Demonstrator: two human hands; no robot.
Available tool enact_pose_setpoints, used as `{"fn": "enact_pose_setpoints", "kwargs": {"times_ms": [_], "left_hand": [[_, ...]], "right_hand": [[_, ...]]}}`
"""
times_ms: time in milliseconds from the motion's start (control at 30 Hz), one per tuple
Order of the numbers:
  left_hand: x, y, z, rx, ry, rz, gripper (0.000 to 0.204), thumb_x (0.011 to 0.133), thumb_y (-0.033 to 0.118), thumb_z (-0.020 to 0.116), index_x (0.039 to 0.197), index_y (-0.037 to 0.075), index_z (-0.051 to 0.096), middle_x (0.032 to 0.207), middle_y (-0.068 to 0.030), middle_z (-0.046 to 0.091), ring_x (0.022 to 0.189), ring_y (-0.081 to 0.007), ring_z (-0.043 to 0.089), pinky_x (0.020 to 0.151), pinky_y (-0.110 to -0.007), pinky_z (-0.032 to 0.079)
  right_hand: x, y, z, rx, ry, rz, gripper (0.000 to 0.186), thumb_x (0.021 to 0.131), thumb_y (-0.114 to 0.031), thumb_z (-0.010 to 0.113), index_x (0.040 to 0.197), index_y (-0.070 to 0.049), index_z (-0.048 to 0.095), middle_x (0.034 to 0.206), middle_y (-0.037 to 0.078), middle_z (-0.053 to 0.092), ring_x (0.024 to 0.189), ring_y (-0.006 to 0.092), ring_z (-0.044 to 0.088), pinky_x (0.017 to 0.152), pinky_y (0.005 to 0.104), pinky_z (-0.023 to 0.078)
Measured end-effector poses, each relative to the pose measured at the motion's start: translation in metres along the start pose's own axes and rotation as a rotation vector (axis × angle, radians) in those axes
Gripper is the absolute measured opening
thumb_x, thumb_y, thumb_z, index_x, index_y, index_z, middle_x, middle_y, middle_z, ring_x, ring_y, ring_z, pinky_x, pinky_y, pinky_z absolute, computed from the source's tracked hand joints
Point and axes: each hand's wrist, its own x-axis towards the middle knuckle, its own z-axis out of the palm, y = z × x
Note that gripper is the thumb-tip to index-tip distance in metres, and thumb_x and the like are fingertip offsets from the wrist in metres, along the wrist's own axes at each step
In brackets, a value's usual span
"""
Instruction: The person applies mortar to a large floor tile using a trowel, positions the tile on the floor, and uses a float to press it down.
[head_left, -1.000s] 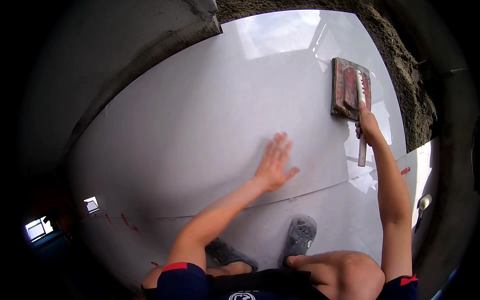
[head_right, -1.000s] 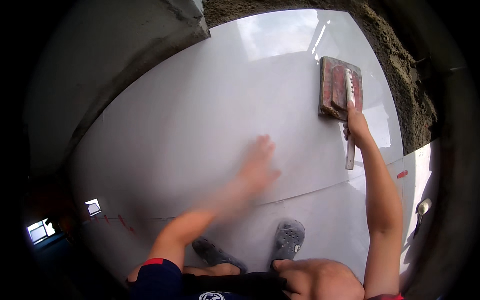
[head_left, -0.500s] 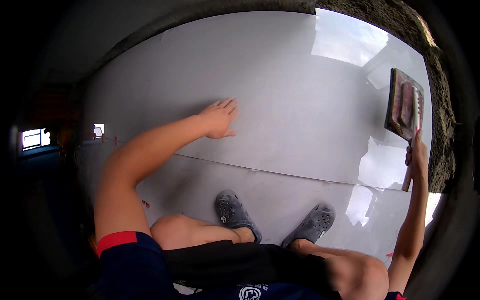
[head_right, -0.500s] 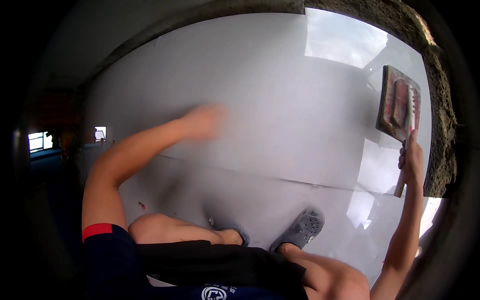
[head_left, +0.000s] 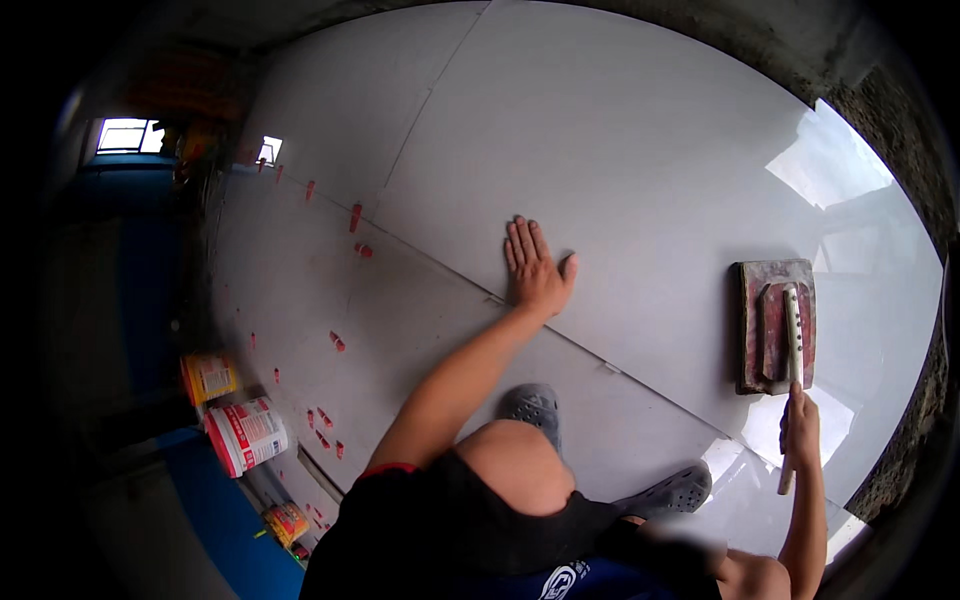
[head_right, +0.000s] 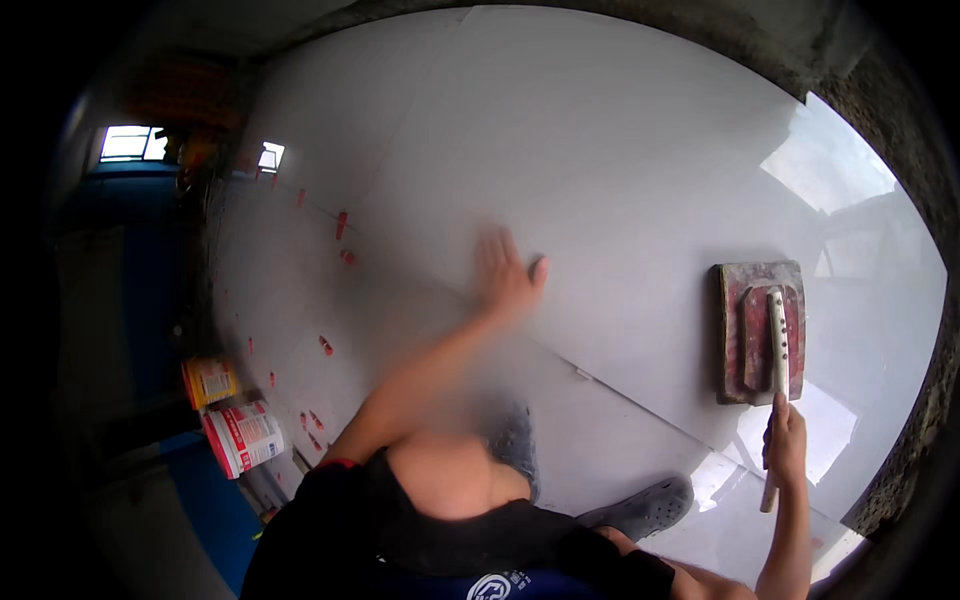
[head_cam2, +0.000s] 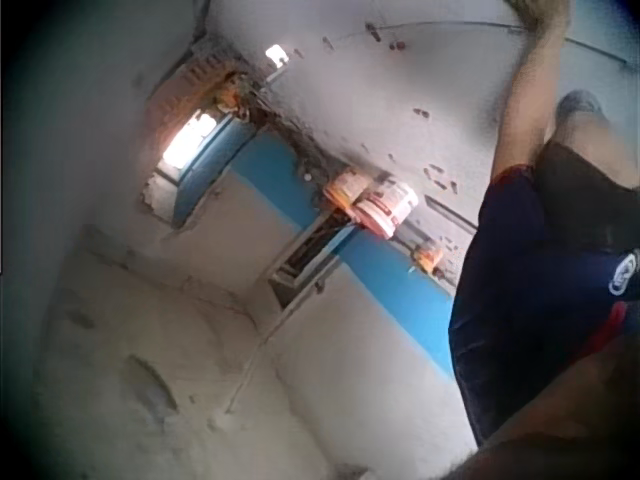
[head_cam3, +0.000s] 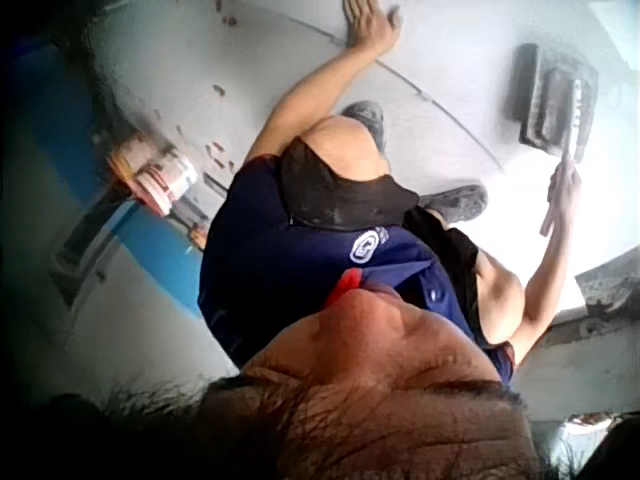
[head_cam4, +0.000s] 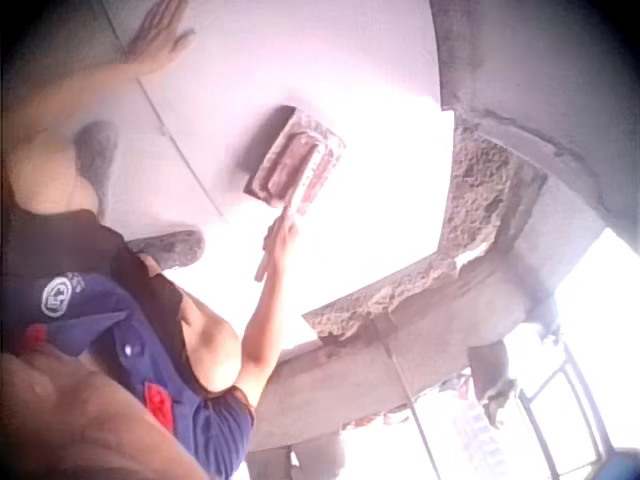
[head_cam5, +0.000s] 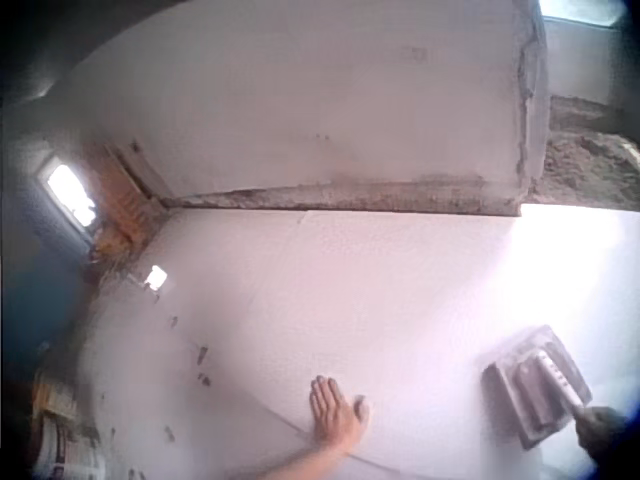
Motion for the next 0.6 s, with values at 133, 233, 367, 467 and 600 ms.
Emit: {"fn": "enact_pose_setpoints", "kwargs": {"times_ms": [133, 233, 367, 467, 600], "left_hand": [[-0.003, -0.006, 0.002, 0.004, 0.109, -0.039, 0.09, 0.096, 0.054, 0.041, 0.154, -0.011, 0.014, 0.162, -0.0298, 0.008, 0.153, -0.0416, 0.003, 0.124, -0.05, 0.002], [-0.003, -0.015, 0.002, 0.024, 0.138, -0.043, 0.091, 0.097, 0.056, 0.038, 0.154, -0.01, 0.012, 0.163, -0.0296, 0.005, 0.153, -0.0414, 0.0, 0.124, -0.05, 0.001], [-0.007, -0.017, 0.005, -0.077, 0.17, -0.044, 0.091, 0.097, 0.052, 0.044, 0.151, -0.016, 0.017, 0.16, -0.0352, 0.009, 0.151, -0.0464, 0.005, 0.123, -0.053, 0.007], [-0.001, -0.002, 0.001, -0.136, 0.147, -0.083, 0.092, 0.096, 0.053, 0.045, 0.153, -0.012, 0.014, 0.163, -0.0293, 0.006, 0.153, -0.0413, 0.001, 0.124, -0.05, 0.002], [-0.006, -0.011, 0.004, -0.271, 0.16, -0.182, 0.091, 0.096, 0.048, 0.05, 0.152, -0.013, 0.014, 0.162, -0.0306, 0.006, 0.152, -0.0428, 0.001, 0.123, -0.051, 0.004]], "right_hand": [[-0.023, -0.128, 0.001, -0.014, -0.002, -0.083, 0.054, 0.102, -0.059, 0.041, 0.07, -0.016, 0.042, 0.048, -0.005, 0.037, 0.033, 0.0069, 0.032, 0.029, 0.0261, 0.028], [-0.023, -0.197, 0.002, -0.005, 0.05, -0.375, 0.054, 0.102, -0.061, 0.039, 0.069, -0.018, 0.038, 0.048, -0.007, 0.032, 0.033, 0.0037, 0.027, 0.03, 0.0224, 0.023], [0.014, -0.222, 0.067, 0.191, 0.198, -0.442, 0.054, 0.103, -0.061, 0.038, 0.073, -0.016, 0.039, 0.052, -0.006, 0.032, 0.039, 0.0046, 0.03, 0.036, 0.0234, 0.024], [0.069, -0.14, 0.112, -0.406, 0.103, -0.276, 0.057, 0.105, -0.055, 0.037, 0.08, -0.006, 0.052, 0.056, 0.002, 0.046, 0.047, 0.0122, 0.044, 0.044, 0.0309, 0.038], [0.022, -0.139, 0.17, -0.457, -0.106, -0.285, 0.059, 0.104, -0.055, 0.039, 0.079, -0.003, 0.051, 0.052, 0.004, 0.045, 0.038, 0.0149, 0.047, 0.036, 0.0336, 0.039]]}}
